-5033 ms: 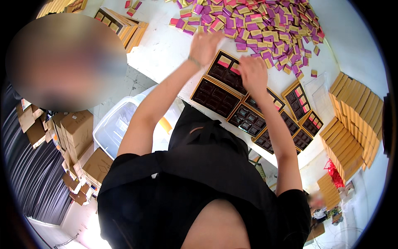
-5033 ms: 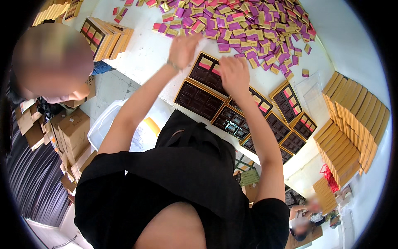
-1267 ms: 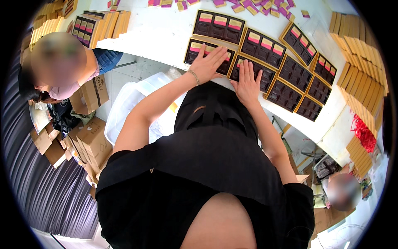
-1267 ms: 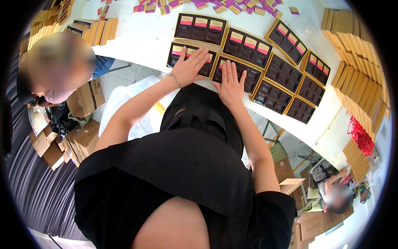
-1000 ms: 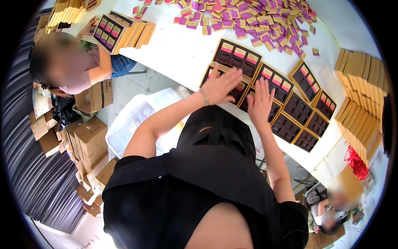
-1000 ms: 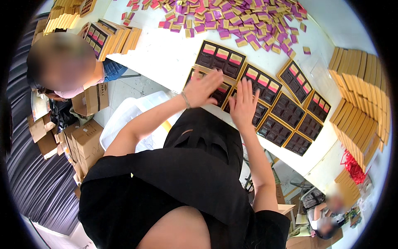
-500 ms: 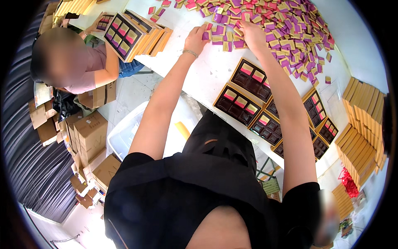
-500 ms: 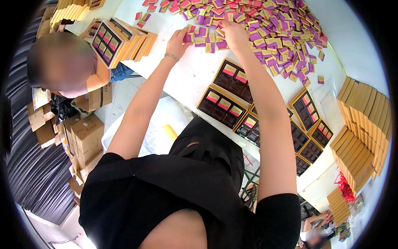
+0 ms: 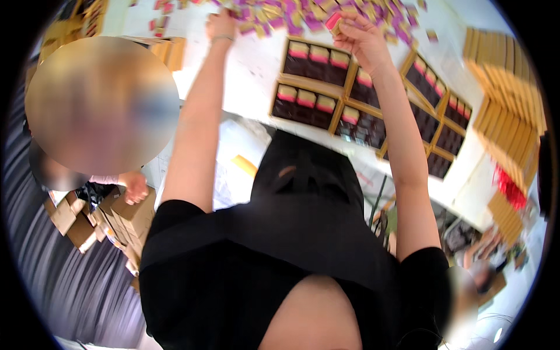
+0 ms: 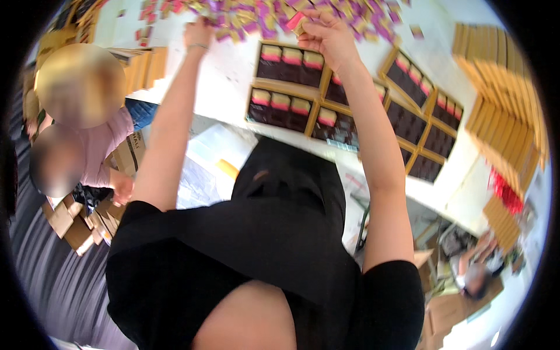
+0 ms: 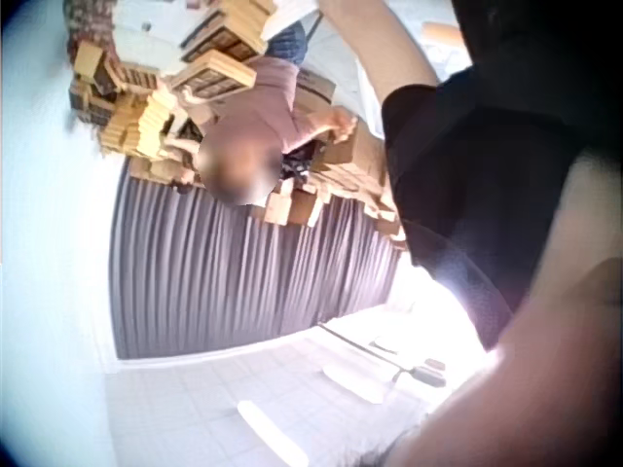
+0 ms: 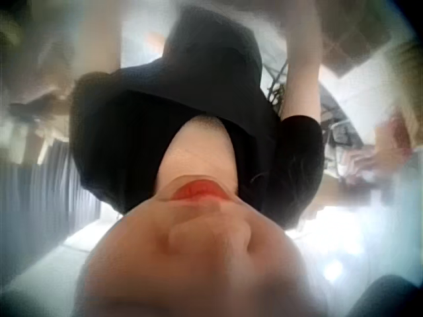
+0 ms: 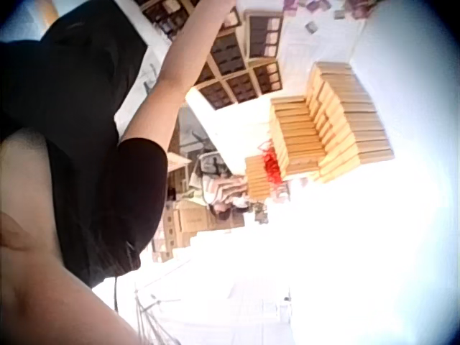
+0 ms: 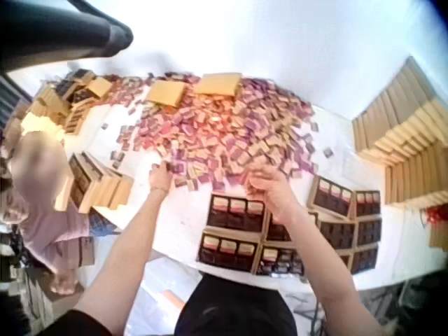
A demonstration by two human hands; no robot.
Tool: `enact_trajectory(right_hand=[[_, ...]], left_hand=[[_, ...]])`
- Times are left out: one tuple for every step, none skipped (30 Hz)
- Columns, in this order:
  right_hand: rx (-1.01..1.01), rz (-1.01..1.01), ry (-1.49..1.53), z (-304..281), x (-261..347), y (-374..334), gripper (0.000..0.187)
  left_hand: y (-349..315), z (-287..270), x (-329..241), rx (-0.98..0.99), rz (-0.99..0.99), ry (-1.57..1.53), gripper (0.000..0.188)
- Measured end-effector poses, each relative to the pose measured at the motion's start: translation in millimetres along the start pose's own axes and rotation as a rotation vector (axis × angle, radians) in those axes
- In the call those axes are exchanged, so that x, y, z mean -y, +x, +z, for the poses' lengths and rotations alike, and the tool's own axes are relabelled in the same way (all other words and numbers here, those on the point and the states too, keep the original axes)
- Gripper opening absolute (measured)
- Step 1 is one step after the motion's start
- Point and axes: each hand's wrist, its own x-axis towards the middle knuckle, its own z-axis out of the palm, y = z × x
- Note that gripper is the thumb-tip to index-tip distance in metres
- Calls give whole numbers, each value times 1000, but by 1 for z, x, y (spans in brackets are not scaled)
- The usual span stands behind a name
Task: The person places small pink and gold rectangular items into compartmentalized trays on a table, then stacks the filled trays. The person also moves a plastic bin and continues arranging the trays.
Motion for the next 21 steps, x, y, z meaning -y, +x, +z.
enact_trajectory(right_hand=[[-108, -51, -240, -14, 4, -33, 27], [-164, -103, -477, -16, 7, -61, 23], [-171, -179, -969, -31, 5, -87, 25], [-176, -255, -1459, -51, -1, -114, 27], [-175, -240, -1546, -68, -11, -140, 31], [-176, -222, -1633, -80, -23, -164, 36], [-156, -189, -1657, -82, -33, -182, 36], [-127, -160, -1680, -83, -41, -195, 36], [-149, -244, -1605, -82, -51, -199, 34], [-147, -238, -1525, -78, -56, -198, 25], [-116, -321, -1499, -81, -62, -194, 21], [-72, -409, -1467, -82, -70, -188, 18], [-104, -485, -1492, -82, -78, -186, 16], [-140, -564, -1504, -79, -84, -185, 14], [-200, -558, -1475, -70, -85, -190, 14], [-273, -576, -1474, -68, -91, -197, 16], [-253, -534, -1481, -70, -102, -206, 24], [-247, -484, -1504, -71, -109, -216, 33], [-194, -451, -1595, -64, -110, -223, 40], [-142, -418, -1686, -56, -111, -229, 48], [-102, -371, -1789, -53, -112, -233, 56]], left_hand=[[-8, -10, -11, 31, -14, -52, 30], [-9, -8, 11, 13, 14, -55, 32], [-8, -7, 32, 3, 73, -41, 36], [-4, -9, 46, 44, 51, -81, 40], [-3, -9, 47, 88, 35, -121, 44], [-11, -8, 37, 73, 87, -157, 45], [-23, -13, 33, 63, 141, -187, 46], [-32, -16, 30, 52, 188, -216, 46], [-36, -15, 31, 54, 168, -327, 51], [-42, -13, 31, 40, 162, -394, 52], [-49, -10, 30, 25, 152, -460, 53], [-59, -9, 35, 3, 134, -520, 54], [-68, -7, 39, 6, 152, -509, 53], [-76, -8, 42, 8, 172, -489, 53], [-88, -12, 45, 22, 169, -467, 49], [-99, -16, 42, 39, 169, -453, 45], [-113, -26, 41, 23, 124, -454, 41], [-121, -29, 36, 12, 91, -472, 37], [-126, -24, 40, -84, 65, -464, 36], [-131, -20, 46, -179, 40, -453, 36], [-137, -17, 42, -172, 32, -433, 41]])
